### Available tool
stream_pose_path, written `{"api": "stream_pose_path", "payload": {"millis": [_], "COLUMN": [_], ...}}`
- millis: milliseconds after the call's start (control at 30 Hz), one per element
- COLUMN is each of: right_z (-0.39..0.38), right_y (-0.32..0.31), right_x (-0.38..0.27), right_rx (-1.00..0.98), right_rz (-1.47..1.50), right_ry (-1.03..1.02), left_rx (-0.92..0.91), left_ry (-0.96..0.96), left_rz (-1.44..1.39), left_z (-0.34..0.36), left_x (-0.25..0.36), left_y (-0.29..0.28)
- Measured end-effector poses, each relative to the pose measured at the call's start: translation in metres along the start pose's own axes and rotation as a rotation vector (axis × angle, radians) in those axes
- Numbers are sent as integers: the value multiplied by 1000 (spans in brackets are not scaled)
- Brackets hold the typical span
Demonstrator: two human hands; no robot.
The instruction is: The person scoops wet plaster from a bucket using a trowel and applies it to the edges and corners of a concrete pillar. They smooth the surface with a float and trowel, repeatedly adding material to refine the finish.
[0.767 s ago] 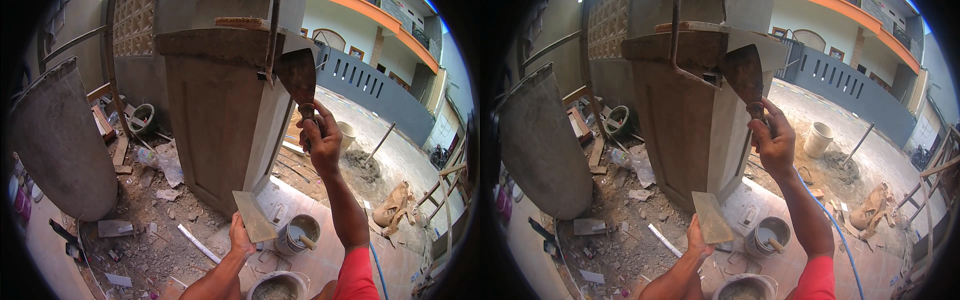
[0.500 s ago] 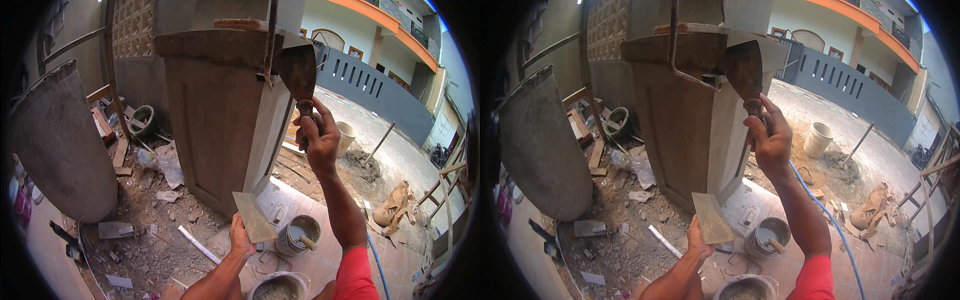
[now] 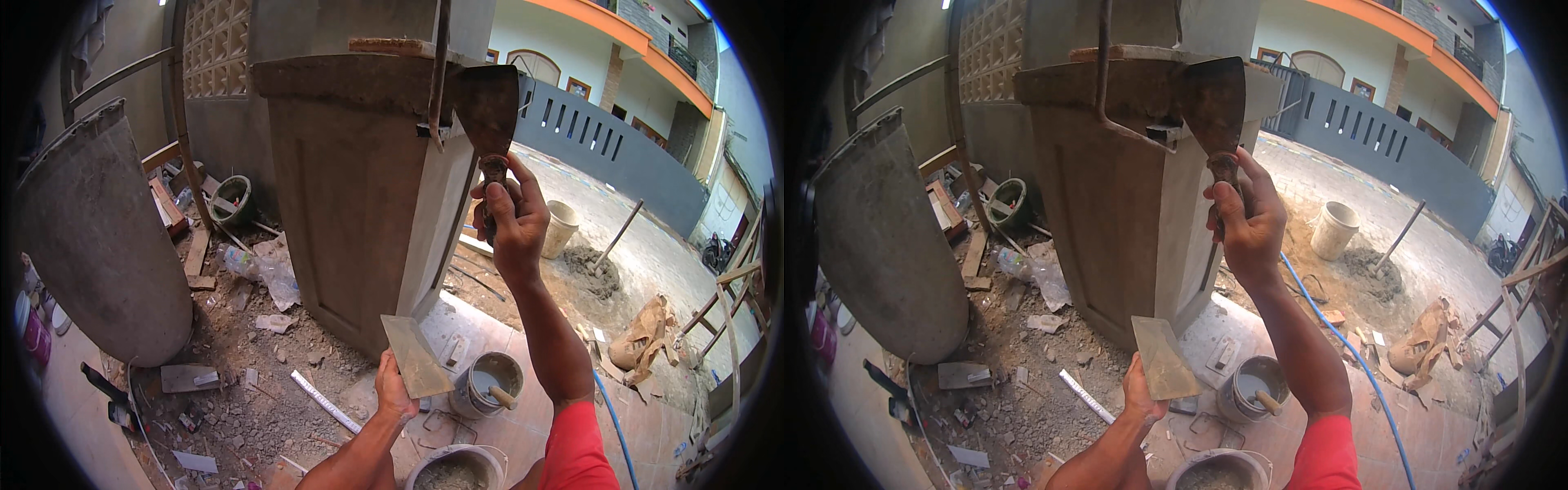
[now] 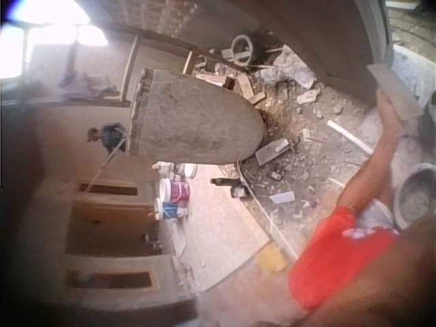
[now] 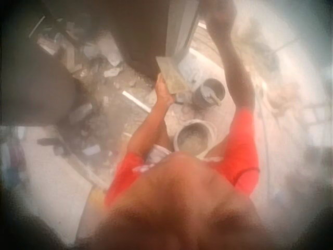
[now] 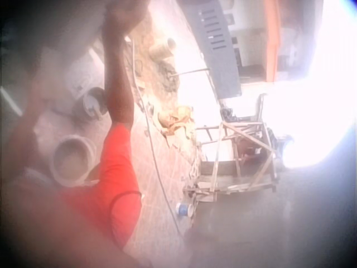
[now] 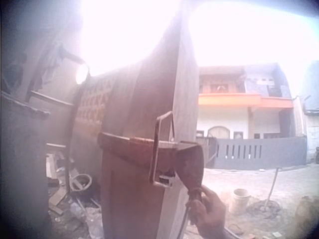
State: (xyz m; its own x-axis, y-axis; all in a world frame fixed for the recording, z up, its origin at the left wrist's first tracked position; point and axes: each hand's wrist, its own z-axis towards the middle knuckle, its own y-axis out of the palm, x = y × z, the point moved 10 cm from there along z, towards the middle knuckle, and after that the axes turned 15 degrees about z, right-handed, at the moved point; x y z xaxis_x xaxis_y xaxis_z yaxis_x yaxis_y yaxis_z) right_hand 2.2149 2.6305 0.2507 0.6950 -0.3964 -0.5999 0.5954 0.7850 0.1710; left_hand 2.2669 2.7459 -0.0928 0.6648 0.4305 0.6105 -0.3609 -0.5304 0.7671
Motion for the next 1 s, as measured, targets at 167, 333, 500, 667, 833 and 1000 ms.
{"api": "stream_pose_path", "payload": {"millis": [167, 333, 500, 667, 833, 1000], "right_z": [-21, -69, -142, -200, -245, -262], "right_y": [-21, -56, -91, -111, -119, -136], "right_x": [-14, -8, 12, 34, 45, 49], "right_rx": [5, -75, -174, -120, -97, -177], "right_rz": [32, 100, 95, 109, 166, -13], "right_ry": [1, 233, 467, 656, 777, 595], "left_rx": [-23, -162, -384, -415, -526, -566], "left_ry": [-23, -60, -173, -249, -204, -227], "left_rz": [-11, -123, -268, -271, -182, -228], "left_z": [-2, 0, -19, -34, -45, -44], "left_x": [-1, -6, -18, -31, -36, -46], "left_y": [7, 8, 20, 30, 33, 35]}}
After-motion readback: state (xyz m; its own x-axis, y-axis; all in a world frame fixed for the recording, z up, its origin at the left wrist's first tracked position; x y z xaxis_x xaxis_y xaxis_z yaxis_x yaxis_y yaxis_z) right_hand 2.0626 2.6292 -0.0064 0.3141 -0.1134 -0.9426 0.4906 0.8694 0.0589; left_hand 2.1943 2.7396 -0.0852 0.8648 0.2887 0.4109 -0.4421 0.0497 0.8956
